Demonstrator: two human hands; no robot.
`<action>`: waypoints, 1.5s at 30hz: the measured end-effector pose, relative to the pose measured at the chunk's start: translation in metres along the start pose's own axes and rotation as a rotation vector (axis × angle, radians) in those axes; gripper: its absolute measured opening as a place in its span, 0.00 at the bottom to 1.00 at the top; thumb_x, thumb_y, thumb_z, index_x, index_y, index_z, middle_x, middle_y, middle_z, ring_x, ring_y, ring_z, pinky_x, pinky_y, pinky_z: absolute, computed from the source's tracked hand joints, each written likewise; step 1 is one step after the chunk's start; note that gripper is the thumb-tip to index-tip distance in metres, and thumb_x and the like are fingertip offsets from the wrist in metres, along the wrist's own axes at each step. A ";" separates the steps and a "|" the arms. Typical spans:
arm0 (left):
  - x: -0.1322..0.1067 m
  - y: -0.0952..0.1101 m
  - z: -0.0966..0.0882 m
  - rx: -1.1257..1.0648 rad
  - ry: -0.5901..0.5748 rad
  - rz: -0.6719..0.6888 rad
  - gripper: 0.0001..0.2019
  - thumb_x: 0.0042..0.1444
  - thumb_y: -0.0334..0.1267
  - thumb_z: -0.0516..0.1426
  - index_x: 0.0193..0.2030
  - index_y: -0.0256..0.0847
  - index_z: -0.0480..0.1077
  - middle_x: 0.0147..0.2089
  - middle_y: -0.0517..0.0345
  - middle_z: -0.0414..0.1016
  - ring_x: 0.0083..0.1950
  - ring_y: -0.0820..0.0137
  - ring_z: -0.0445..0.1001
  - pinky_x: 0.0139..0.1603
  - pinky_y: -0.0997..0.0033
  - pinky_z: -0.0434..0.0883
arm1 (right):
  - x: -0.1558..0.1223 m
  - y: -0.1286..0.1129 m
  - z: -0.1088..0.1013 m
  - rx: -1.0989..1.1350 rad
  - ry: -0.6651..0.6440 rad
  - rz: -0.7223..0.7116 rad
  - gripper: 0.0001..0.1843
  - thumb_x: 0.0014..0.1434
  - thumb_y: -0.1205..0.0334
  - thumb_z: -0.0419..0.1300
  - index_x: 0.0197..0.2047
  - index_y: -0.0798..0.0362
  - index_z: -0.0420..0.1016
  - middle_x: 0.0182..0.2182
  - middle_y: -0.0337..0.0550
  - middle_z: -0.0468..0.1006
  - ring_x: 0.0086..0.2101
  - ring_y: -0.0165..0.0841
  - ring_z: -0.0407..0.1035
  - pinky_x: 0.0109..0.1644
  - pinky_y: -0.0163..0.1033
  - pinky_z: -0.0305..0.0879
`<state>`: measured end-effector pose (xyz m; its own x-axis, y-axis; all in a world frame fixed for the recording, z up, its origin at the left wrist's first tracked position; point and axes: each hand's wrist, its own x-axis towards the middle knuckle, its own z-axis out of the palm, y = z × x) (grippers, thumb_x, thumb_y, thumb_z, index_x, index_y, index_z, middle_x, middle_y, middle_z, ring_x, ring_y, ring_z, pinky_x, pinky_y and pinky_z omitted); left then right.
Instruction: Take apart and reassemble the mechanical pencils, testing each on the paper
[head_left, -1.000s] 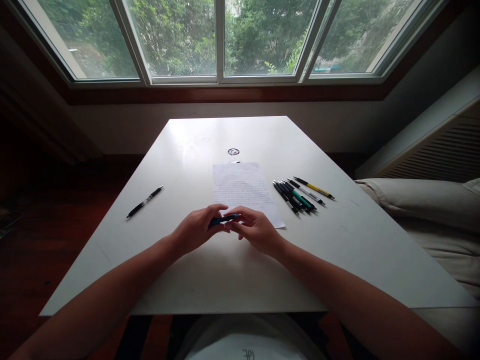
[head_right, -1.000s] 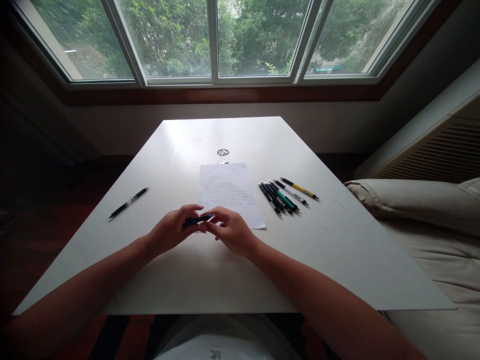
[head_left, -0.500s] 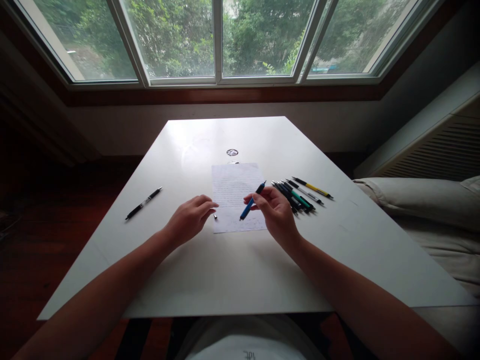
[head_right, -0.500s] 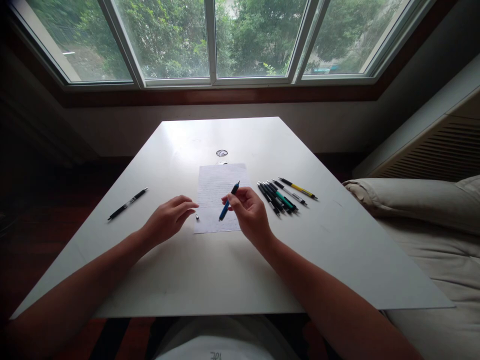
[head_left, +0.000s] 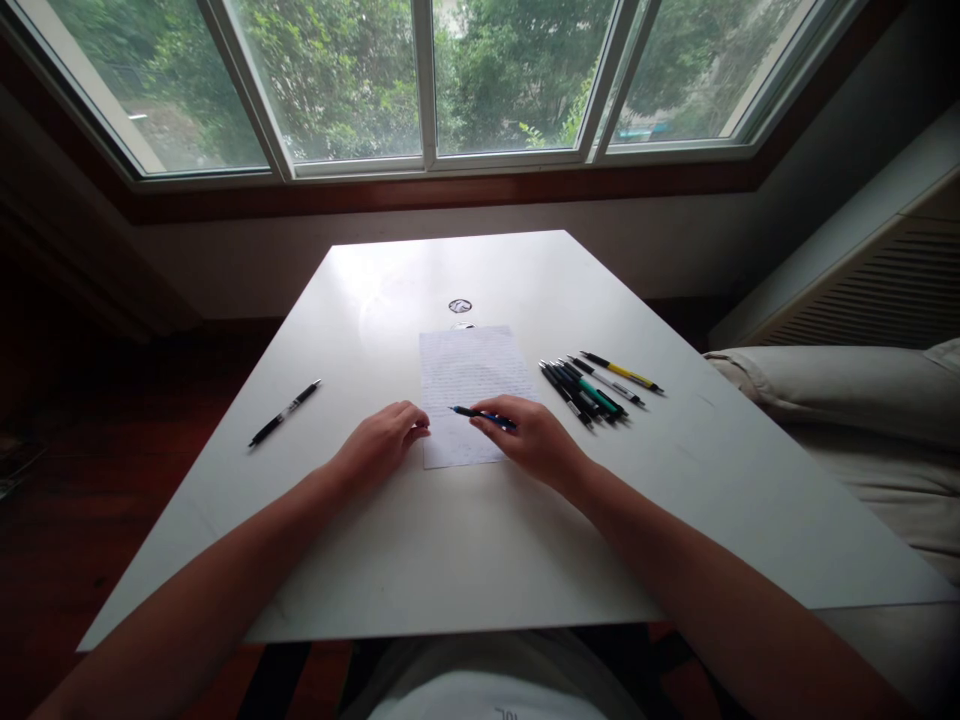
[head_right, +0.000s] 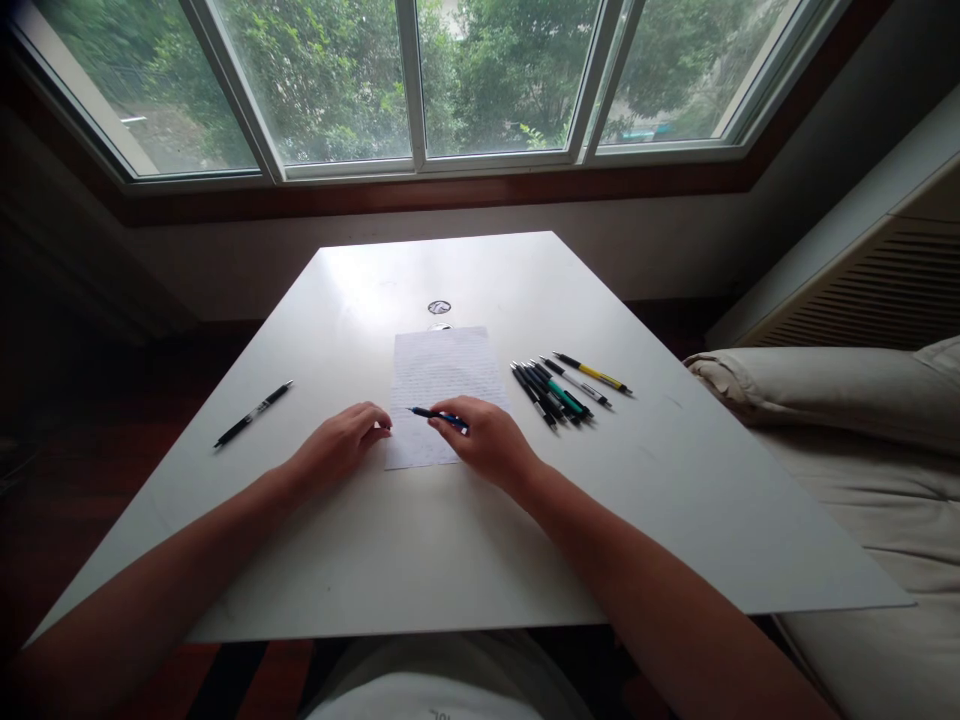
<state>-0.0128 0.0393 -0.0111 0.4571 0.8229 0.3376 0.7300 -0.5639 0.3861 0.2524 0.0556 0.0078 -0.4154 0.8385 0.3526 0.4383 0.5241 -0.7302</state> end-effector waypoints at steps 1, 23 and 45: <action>0.000 0.000 0.000 -0.010 0.027 -0.005 0.05 0.66 0.38 0.55 0.44 0.41 0.70 0.40 0.55 0.75 0.39 0.67 0.74 0.40 0.69 0.70 | 0.000 0.001 -0.001 -0.043 -0.027 -0.038 0.11 0.65 0.57 0.61 0.48 0.47 0.80 0.38 0.43 0.82 0.36 0.35 0.74 0.40 0.39 0.68; -0.003 0.017 -0.002 -0.233 0.081 0.036 0.04 0.67 0.36 0.56 0.45 0.41 0.71 0.40 0.54 0.75 0.39 0.69 0.74 0.41 0.70 0.70 | -0.008 -0.005 0.000 -0.094 -0.095 -0.197 0.12 0.63 0.66 0.62 0.50 0.52 0.73 0.44 0.48 0.75 0.40 0.36 0.73 0.44 0.41 0.71; 0.001 0.019 -0.002 -0.285 0.218 -0.014 0.03 0.64 0.35 0.59 0.44 0.41 0.72 0.41 0.54 0.75 0.41 0.69 0.75 0.40 0.70 0.71 | -0.009 -0.007 -0.002 -0.255 -0.075 -0.090 0.08 0.65 0.60 0.61 0.46 0.47 0.80 0.38 0.40 0.79 0.31 0.29 0.71 0.37 0.35 0.64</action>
<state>0.0002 0.0293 -0.0022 0.3068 0.8137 0.4938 0.5503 -0.5749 0.6055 0.2545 0.0448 0.0110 -0.5158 0.7782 0.3582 0.5791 0.6248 -0.5237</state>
